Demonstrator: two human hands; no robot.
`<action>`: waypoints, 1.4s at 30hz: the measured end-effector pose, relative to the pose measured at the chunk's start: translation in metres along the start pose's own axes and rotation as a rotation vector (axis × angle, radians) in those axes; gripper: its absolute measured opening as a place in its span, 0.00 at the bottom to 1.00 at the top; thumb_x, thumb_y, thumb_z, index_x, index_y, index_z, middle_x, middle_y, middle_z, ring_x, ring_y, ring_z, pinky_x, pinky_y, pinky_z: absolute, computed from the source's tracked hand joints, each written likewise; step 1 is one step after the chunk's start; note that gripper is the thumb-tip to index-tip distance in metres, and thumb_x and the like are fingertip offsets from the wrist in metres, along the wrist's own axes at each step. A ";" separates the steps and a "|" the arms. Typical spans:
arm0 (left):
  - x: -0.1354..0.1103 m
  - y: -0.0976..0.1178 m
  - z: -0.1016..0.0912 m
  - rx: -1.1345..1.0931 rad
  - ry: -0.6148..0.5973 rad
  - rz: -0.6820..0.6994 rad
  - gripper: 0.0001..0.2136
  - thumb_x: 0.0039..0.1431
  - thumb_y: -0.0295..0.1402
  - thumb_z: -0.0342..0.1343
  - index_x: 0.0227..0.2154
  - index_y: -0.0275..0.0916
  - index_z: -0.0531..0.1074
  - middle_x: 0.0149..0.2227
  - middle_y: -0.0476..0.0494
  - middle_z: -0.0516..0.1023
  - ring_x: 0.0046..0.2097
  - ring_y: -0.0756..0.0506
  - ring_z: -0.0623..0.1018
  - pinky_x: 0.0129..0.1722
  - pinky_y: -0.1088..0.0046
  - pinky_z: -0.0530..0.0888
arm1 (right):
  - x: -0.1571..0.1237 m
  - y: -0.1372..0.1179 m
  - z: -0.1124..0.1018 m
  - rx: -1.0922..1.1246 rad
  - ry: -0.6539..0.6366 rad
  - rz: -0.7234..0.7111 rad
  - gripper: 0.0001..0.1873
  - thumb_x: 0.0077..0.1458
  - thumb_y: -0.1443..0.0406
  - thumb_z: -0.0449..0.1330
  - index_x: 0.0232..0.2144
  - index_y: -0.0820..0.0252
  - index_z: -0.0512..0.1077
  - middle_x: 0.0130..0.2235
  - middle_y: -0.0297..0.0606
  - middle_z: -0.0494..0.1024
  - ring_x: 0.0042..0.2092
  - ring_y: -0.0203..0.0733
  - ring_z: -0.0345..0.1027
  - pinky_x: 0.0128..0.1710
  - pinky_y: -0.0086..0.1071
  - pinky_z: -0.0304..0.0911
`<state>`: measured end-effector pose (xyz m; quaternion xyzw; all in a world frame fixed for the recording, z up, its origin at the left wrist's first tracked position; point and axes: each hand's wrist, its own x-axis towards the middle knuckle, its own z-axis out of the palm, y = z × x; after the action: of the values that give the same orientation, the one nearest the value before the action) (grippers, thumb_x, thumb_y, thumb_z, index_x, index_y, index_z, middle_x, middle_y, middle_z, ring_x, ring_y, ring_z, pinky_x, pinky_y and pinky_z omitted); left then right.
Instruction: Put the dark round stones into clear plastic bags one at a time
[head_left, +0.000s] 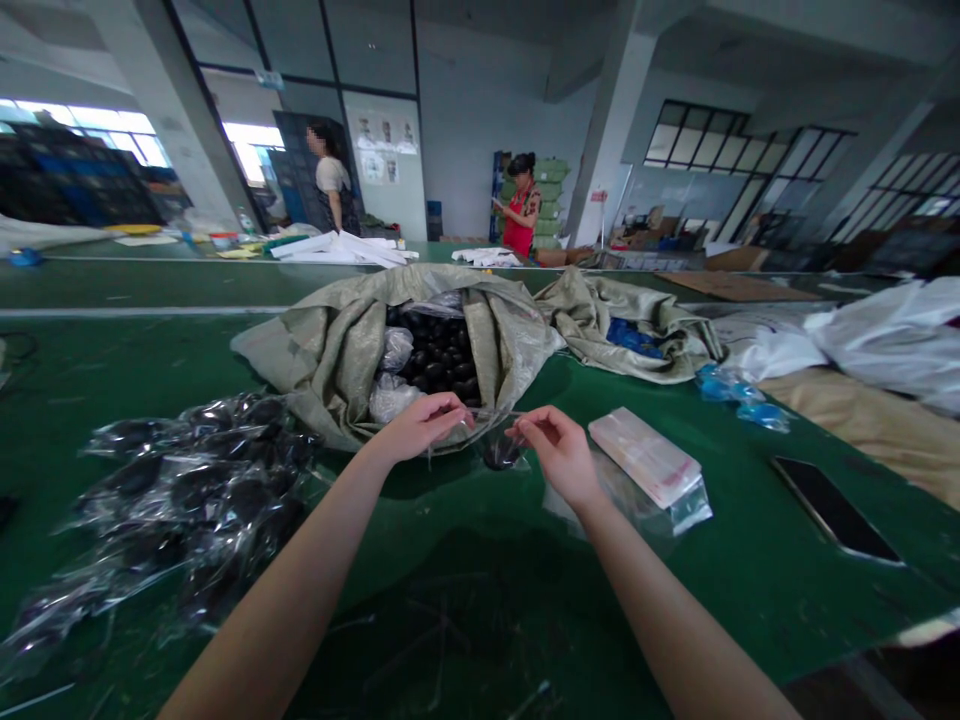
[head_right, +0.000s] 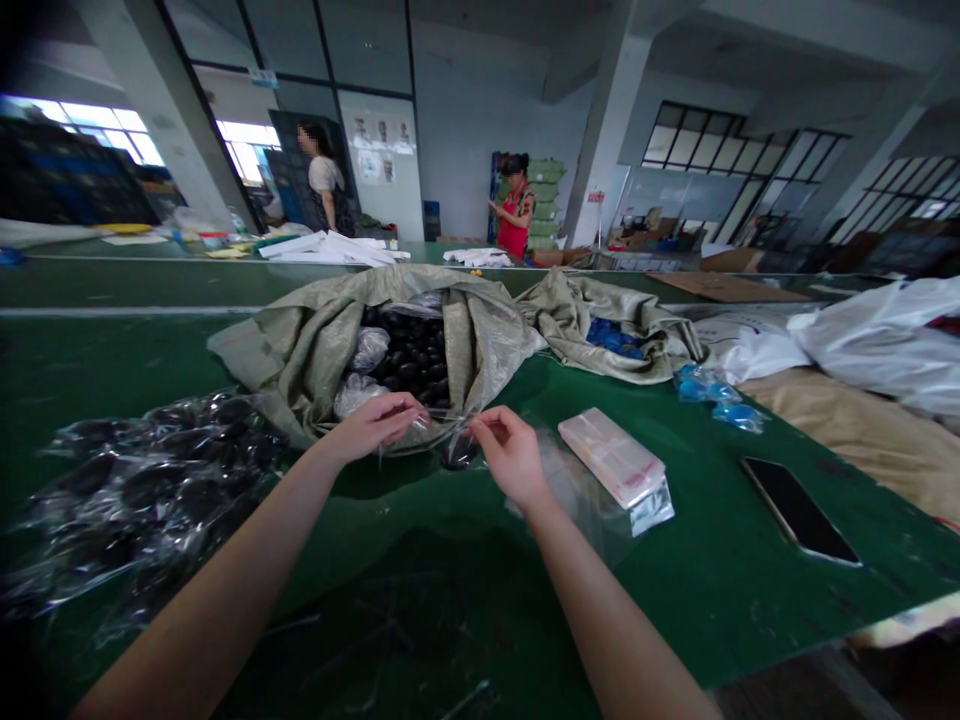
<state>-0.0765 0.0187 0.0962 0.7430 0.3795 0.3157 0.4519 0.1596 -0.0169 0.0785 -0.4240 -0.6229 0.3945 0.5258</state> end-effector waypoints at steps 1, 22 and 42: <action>0.000 -0.001 0.000 -0.022 -0.009 0.003 0.19 0.62 0.47 0.49 0.39 0.34 0.72 0.18 0.57 0.56 0.21 0.54 0.57 0.21 0.77 0.54 | 0.001 0.001 0.000 0.062 -0.005 0.040 0.10 0.54 0.56 0.61 0.30 0.57 0.69 0.33 0.39 0.78 0.37 0.44 0.75 0.42 0.39 0.70; 0.014 -0.045 0.007 0.031 0.081 -0.274 0.25 0.56 0.55 0.49 0.30 0.34 0.74 0.16 0.57 0.55 0.19 0.53 0.55 0.20 0.75 0.50 | 0.012 0.064 0.026 0.459 0.025 0.376 0.16 0.43 0.53 0.66 0.25 0.60 0.70 0.27 0.34 0.75 0.31 0.39 0.71 0.32 0.32 0.69; 0.010 -0.002 0.068 0.962 0.314 0.282 0.10 0.63 0.34 0.50 0.36 0.40 0.76 0.37 0.45 0.79 0.36 0.48 0.78 0.34 0.74 0.70 | 0.003 0.074 0.024 0.242 0.054 0.294 0.11 0.50 0.57 0.60 0.29 0.59 0.75 0.30 0.37 0.80 0.34 0.40 0.74 0.31 0.31 0.68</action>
<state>-0.0170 -0.0013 0.0689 0.8541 0.4410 0.2711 -0.0496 0.1441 0.0089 0.0063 -0.4544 -0.4879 0.5277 0.5263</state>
